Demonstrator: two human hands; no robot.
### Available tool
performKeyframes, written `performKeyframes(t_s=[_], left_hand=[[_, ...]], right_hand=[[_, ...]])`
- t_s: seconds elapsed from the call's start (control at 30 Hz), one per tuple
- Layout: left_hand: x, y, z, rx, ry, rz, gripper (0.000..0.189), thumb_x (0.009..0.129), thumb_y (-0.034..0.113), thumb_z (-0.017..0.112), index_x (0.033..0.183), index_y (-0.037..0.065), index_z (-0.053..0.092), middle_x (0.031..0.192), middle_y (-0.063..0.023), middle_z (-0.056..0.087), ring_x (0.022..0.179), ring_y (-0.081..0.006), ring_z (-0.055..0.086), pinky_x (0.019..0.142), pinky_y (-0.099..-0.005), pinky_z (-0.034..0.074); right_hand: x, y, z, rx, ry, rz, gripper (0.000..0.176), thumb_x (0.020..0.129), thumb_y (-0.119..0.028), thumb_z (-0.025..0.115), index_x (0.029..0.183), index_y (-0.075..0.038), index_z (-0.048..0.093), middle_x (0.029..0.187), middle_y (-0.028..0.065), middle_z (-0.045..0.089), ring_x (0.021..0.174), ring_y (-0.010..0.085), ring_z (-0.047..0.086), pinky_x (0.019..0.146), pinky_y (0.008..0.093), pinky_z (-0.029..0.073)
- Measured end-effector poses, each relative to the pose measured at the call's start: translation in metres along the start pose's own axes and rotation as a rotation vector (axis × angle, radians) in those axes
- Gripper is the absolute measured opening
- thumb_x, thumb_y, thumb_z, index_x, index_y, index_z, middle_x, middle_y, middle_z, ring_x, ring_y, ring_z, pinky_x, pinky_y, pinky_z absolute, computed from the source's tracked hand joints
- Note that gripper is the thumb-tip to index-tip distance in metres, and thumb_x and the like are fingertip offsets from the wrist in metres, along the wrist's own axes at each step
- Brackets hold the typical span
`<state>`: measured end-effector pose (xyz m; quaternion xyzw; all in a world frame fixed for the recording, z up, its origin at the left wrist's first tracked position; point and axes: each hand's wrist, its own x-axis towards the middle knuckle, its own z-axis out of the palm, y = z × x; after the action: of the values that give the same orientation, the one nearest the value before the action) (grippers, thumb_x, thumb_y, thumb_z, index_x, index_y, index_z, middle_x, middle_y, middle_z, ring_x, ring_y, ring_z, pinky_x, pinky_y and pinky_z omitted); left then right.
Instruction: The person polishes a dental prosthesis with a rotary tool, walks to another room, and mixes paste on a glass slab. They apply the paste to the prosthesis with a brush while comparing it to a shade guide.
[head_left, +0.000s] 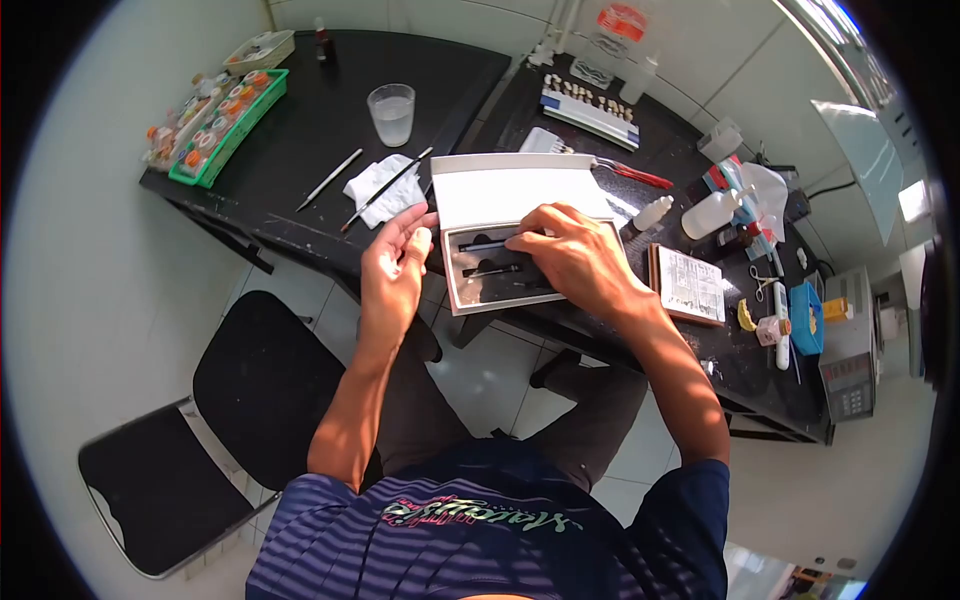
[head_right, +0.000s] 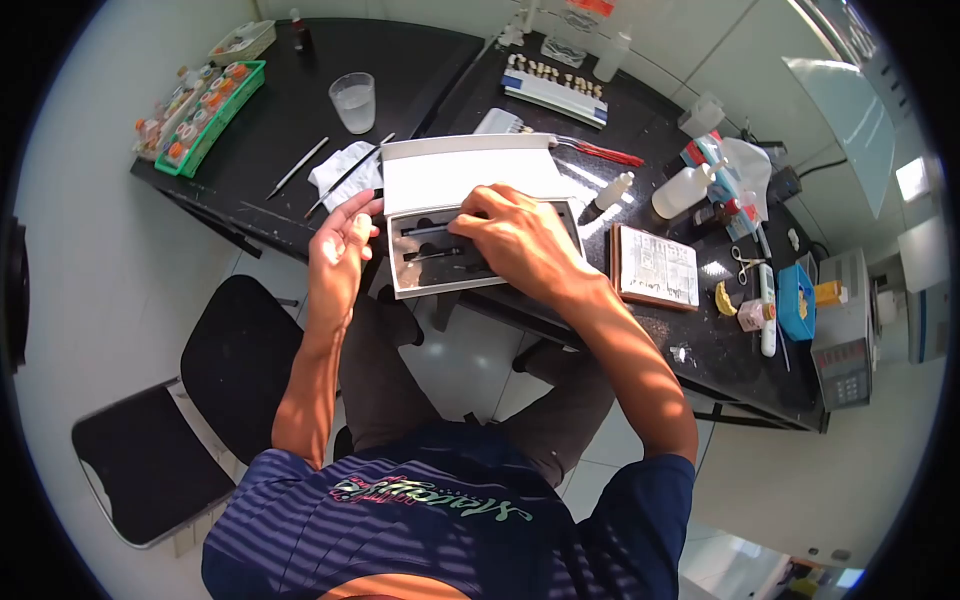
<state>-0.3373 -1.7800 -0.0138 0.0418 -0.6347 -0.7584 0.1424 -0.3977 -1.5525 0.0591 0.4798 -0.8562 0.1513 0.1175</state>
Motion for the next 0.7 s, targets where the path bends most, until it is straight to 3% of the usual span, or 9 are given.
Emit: performKeyframes(t_s=[0.03,0.13,0.27,0.37,0.5,0.57,0.6,0.63,0.7], left_hand=[[0.006,0.002,0.003,-0.018,-0.015,-0.080,0.038,0.098,0.007,0.056,0.133,-0.008,0.051,0.114,-0.0112,0.067,0.090,-0.0095,0.061,0.079,-0.0211,0.048],[0.018,0.009,0.007,-0.072,-0.084,-0.082,0.041,0.096,0.002,0.058,0.134,-0.011,0.048,0.113,-0.0145,0.067,0.097,-0.0140,0.064,0.088,-0.0238,0.049],[0.026,0.007,0.007,-0.090,-0.090,-0.118,0.051,0.090,-0.005,0.063,0.138,-0.010,0.045,0.112,-0.0143,0.065,0.097,-0.0139,0.063,0.089,-0.0245,0.050],[0.023,0.002,0.009,-0.073,-0.092,0.044,0.048,0.088,-0.007,0.064,0.134,-0.008,0.049,0.108,-0.0110,0.064,0.092,-0.0112,0.060,0.087,-0.0242,0.049],[0.016,-0.004,0.004,0.077,-0.061,0.177,0.029,0.091,-0.004,0.061,0.120,-0.006,0.059,0.105,-0.0091,0.065,0.093,-0.0122,0.059,0.088,-0.0271,0.047],[0.010,-0.002,0.002,0.131,-0.070,0.251,0.013,0.094,-0.001,0.056,0.104,-0.003,0.065,0.106,-0.0086,0.066,0.098,-0.0149,0.059,0.091,-0.0299,0.046],[0.007,0.003,0.007,0.186,-0.029,0.354,0.017,0.096,0.000,0.050,0.099,-0.002,0.067,0.108,-0.0086,0.066,0.101,-0.0168,0.060,0.092,-0.0302,0.045],[0.000,0.012,0.010,0.204,0.002,0.311,0.021,0.095,-0.005,0.047,0.098,-0.002,0.067,0.111,-0.0093,0.066,0.103,-0.0167,0.060,0.091,-0.0295,0.046],[-0.007,0.013,0.013,0.115,0.110,0.267,0.022,0.094,-0.007,0.046,0.099,-0.002,0.067,0.111,-0.0096,0.066,0.103,-0.0157,0.061,0.091,-0.0293,0.047]], right_hand=[[-0.001,-0.003,0.000,0.021,-0.010,0.019,0.020,0.078,-0.005,0.064,0.097,-0.009,0.070,0.095,0.0075,0.063,0.096,0.0260,0.062,0.081,0.0383,0.054],[-0.006,-0.004,0.005,0.026,0.033,0.009,0.024,0.077,-0.003,0.060,0.099,-0.004,0.068,0.098,0.0128,0.062,0.101,0.0308,0.060,0.086,0.0411,0.052],[-0.016,-0.016,0.000,-0.017,0.028,0.098,0.026,0.081,-0.007,0.058,0.105,-0.002,0.067,0.106,0.0127,0.061,0.113,0.0305,0.056,0.108,0.0444,0.037],[-0.033,-0.035,-0.003,0.150,0.268,0.122,0.027,0.079,-0.004,0.064,0.105,-0.004,0.069,0.105,0.0102,0.062,0.110,0.0286,0.058,0.108,0.0458,0.036],[-0.080,-0.067,-0.016,0.283,0.334,0.138,0.032,0.077,0.000,0.068,0.108,-0.006,0.068,0.100,0.0072,0.064,0.098,0.0267,0.062,0.096,0.0422,0.048],[-0.110,-0.073,-0.016,0.302,0.346,0.187,0.034,0.077,-0.001,0.068,0.111,-0.007,0.068,0.098,0.0069,0.064,0.095,0.0263,0.064,0.087,0.0395,0.052],[-0.124,-0.078,-0.019,0.272,0.370,0.254,0.033,0.077,0.001,0.067,0.109,-0.008,0.069,0.097,0.0079,0.066,0.090,0.0251,0.066,0.080,0.0367,0.055],[-0.139,-0.080,-0.021,0.270,0.377,0.262,0.033,0.077,0.001,0.067,0.109,-0.008,0.069,0.097,0.0079,0.066,0.090,0.0251,0.066,0.080,0.0367,0.055],[-0.165,-0.086,-0.024,0.356,0.430,0.486,0.028,0.078,0.003,0.067,0.104,-0.006,0.070,0.093,0.0086,0.068,0.084,0.0238,0.067,0.074,0.0342,0.056]])
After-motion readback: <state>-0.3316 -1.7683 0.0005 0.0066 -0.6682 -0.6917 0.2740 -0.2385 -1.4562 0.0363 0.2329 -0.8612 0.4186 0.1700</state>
